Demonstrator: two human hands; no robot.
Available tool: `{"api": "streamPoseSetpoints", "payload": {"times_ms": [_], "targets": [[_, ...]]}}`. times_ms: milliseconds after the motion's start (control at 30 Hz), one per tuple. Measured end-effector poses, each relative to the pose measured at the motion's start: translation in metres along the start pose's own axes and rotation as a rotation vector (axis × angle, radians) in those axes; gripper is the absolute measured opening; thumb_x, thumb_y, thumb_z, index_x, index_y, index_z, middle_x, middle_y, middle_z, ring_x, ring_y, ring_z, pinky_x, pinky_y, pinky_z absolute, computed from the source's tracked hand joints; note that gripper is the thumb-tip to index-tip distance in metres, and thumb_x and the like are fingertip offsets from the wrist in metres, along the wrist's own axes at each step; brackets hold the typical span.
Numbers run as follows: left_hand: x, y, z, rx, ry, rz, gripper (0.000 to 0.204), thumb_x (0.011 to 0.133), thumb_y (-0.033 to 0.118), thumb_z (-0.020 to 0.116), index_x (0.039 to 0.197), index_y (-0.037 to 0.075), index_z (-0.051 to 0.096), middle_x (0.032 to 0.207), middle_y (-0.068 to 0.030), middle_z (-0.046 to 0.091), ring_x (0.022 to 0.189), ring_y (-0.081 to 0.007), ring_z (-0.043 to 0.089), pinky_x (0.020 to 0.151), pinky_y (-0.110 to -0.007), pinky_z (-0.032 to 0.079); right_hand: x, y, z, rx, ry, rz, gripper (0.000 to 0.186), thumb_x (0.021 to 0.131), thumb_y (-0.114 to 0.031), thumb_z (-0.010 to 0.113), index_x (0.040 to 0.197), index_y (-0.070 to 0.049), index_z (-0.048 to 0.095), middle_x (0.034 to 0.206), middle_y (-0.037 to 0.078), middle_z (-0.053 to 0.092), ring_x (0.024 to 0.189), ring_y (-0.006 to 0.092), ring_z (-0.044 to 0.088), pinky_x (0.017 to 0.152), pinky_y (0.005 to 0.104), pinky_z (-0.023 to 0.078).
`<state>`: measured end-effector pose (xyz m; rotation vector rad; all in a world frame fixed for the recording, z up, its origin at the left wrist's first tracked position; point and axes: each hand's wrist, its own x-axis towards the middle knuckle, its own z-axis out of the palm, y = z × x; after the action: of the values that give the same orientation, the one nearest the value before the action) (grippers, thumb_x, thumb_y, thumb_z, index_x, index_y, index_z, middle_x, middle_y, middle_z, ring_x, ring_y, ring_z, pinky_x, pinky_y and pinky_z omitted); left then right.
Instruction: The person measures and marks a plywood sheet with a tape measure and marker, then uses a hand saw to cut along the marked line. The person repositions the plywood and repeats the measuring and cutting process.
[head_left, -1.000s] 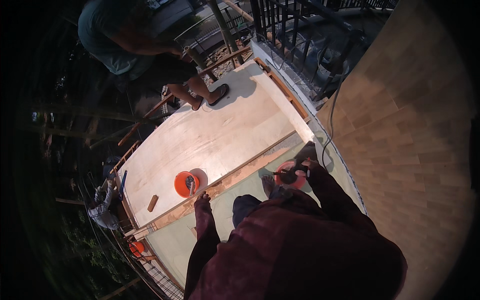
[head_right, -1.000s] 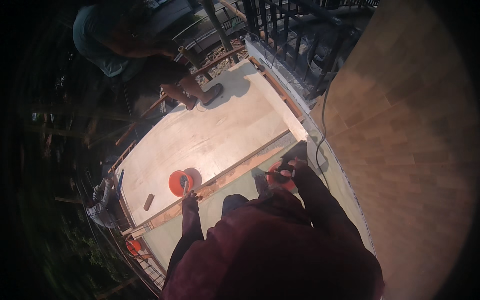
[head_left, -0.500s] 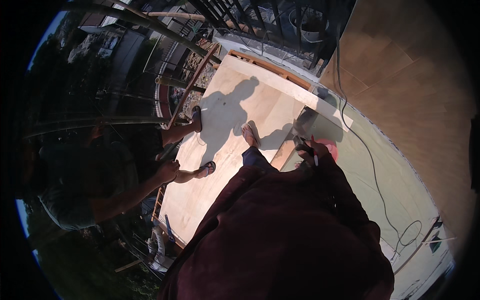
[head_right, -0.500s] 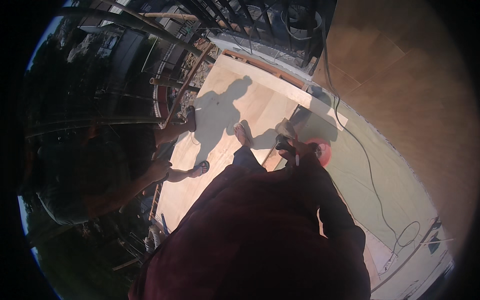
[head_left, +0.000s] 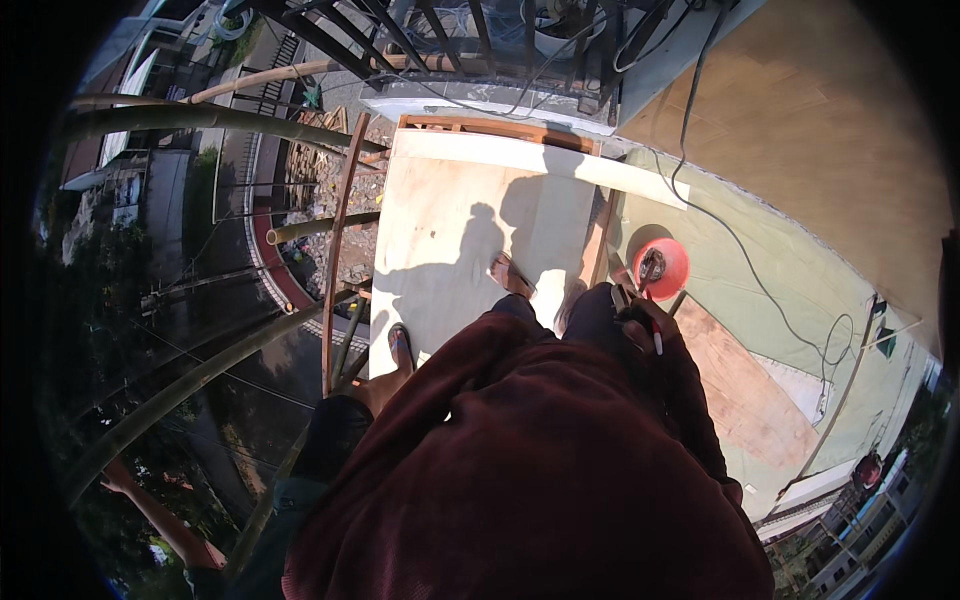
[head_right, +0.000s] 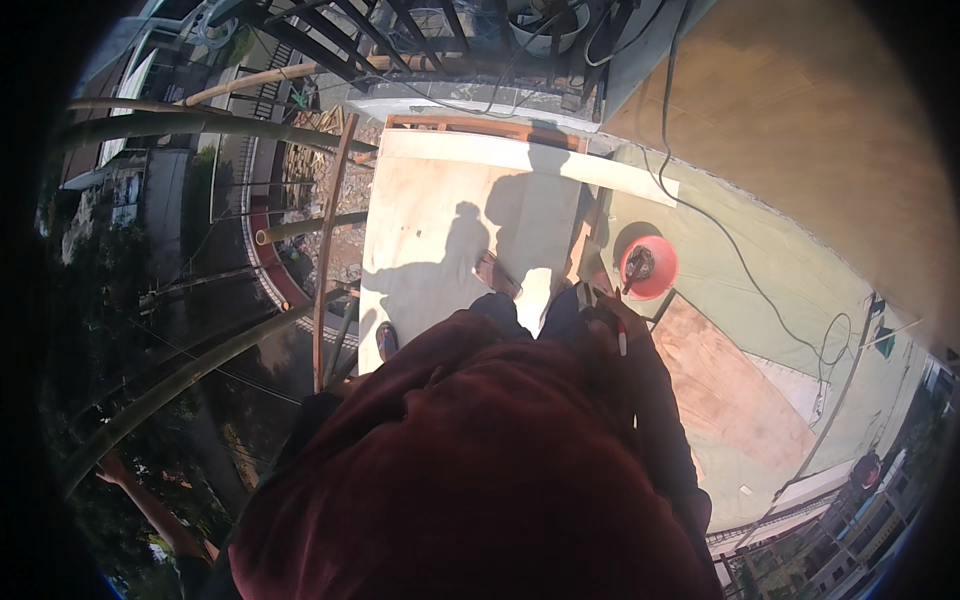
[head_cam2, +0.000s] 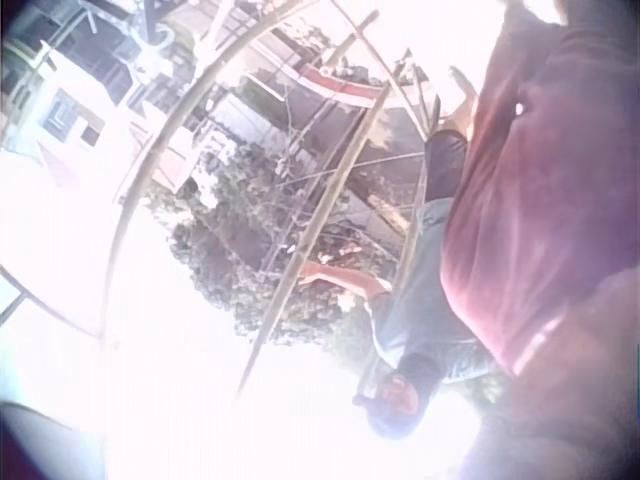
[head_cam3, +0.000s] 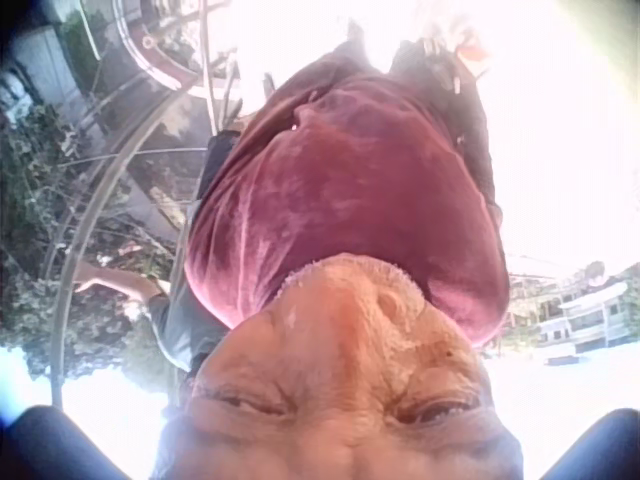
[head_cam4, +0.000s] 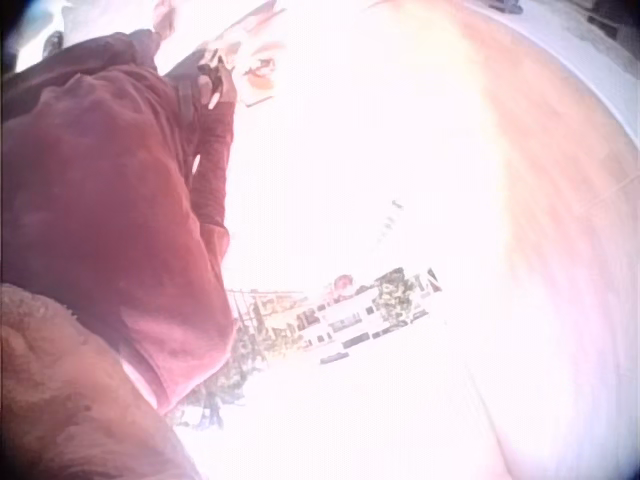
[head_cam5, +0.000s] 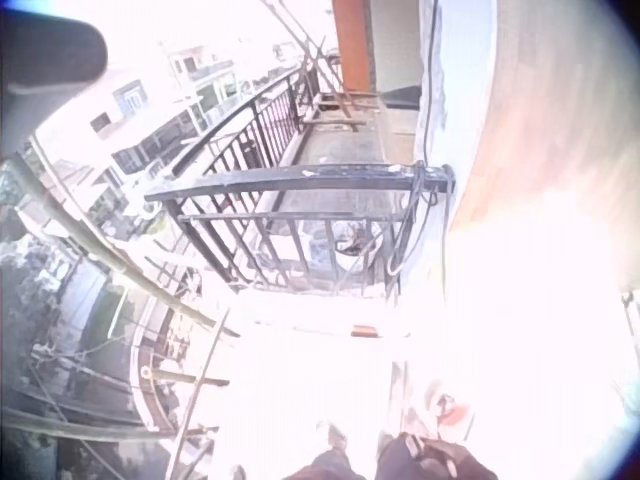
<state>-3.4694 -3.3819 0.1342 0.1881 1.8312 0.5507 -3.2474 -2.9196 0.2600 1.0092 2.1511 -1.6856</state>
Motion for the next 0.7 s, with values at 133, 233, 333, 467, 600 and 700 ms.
{"api": "streamPoseSetpoints", "payload": {"times_ms": [133, 233, 333, 467, 600, 700], "targets": [[0.067, 0.093, 0.039, 0.034, -0.16, 0.209, 0.031, 0.096, 0.03, 0.063, 0.121, 0.012, 0.066, 0.116, -0.0083, 0.071, 0.112, -0.0244, 0.067, 0.094, -0.039, 0.051, 0.008, 0.028, 0.032, 0.008, -0.038, -0.265, 0.057, 0.087, -0.031, 0.076, 0.131, 0.001, 0.056, 0.114, 0.017, 0.068, 0.111, 0.0232, 0.065, 0.097, 0.0355, 0.049], [0.095, 0.139, 0.061, 0.071, -0.261, 0.311, 0.03, 0.095, 0.03, 0.064, 0.119, 0.012, 0.068, 0.114, -0.008, 0.071, 0.111, -0.0243, 0.067, 0.095, -0.039, 0.052, 0.015, 0.042, 0.049, -0.178, -0.064, -0.274, 0.059, 0.084, -0.029, 0.079, 0.132, -0.001, 0.056, 0.12, 0.019, 0.066, 0.115, 0.0265, 0.064, 0.098, 0.0376, 0.049], [0.108, 0.162, 0.065, 0.152, -0.361, 0.354, 0.029, 0.094, 0.029, 0.066, 0.117, 0.012, 0.069, 0.113, -0.0078, 0.072, 0.111, -0.0243, 0.067, 0.095, -0.039, 0.052, 0.024, 0.047, 0.061, -0.307, -0.053, -0.184, 0.057, 0.085, -0.03, 0.077, 0.135, -0.01, 0.057, 0.13, 0.019, 0.06, 0.121, 0.0353, 0.058, 0.1, 0.0436, 0.048], [0.102, 0.147, 0.039, 0.302, -0.495, 0.321, 0.027, 0.092, 0.029, 0.067, 0.114, 0.013, 0.071, 0.111, -0.0075, 0.073, 0.111, -0.0243, 0.067, 0.095, -0.039, 0.052, 0.05, 0.062, 0.083, -0.553, -0.101, -0.238, 0.055, 0.086, -0.037, 0.074, 0.135, -0.02, 0.056, 0.127, 0.013, 0.059, 0.121, 0.0329, 0.054, 0.102, 0.0553, 0.039], [0.119, 0.114, -0.003, 0.43, -0.508, 0.271, 0.025, 0.091, 0.028, 0.069, 0.111, 0.013, 0.073, 0.109, -0.0071, 0.074, 0.111, -0.0242, 0.068, 0.096, -0.038, 0.052, 0.107, 0.104, 0.113, -0.641, -0.064, -0.31, 0.054, 0.081, -0.045, 0.075, 0.128, -0.024, 0.058, 0.116, 0.008, 0.06, 0.118, 0.0286, 0.056, 0.098, 0.0669, 0.035], [0.204, 0.125, -0.013, 0.468, -0.349, 0.278, 0.024, 0.09, 0.027, 0.07, 0.109, 0.013, 0.074, 0.107, -0.0069, 0.074, 0.11, -0.0242, 0.068, 0.096, -0.038, 0.052, 0.161, 0.152, 0.133, -0.786, -0.035, -0.332, 0.053, 0.076, -0.05, 0.076, 0.121, -0.026, 0.06, 0.107, 0.004, 0.061, 0.113, 0.0254, 0.058, 0.097, 0.0707, 0.035]]}}
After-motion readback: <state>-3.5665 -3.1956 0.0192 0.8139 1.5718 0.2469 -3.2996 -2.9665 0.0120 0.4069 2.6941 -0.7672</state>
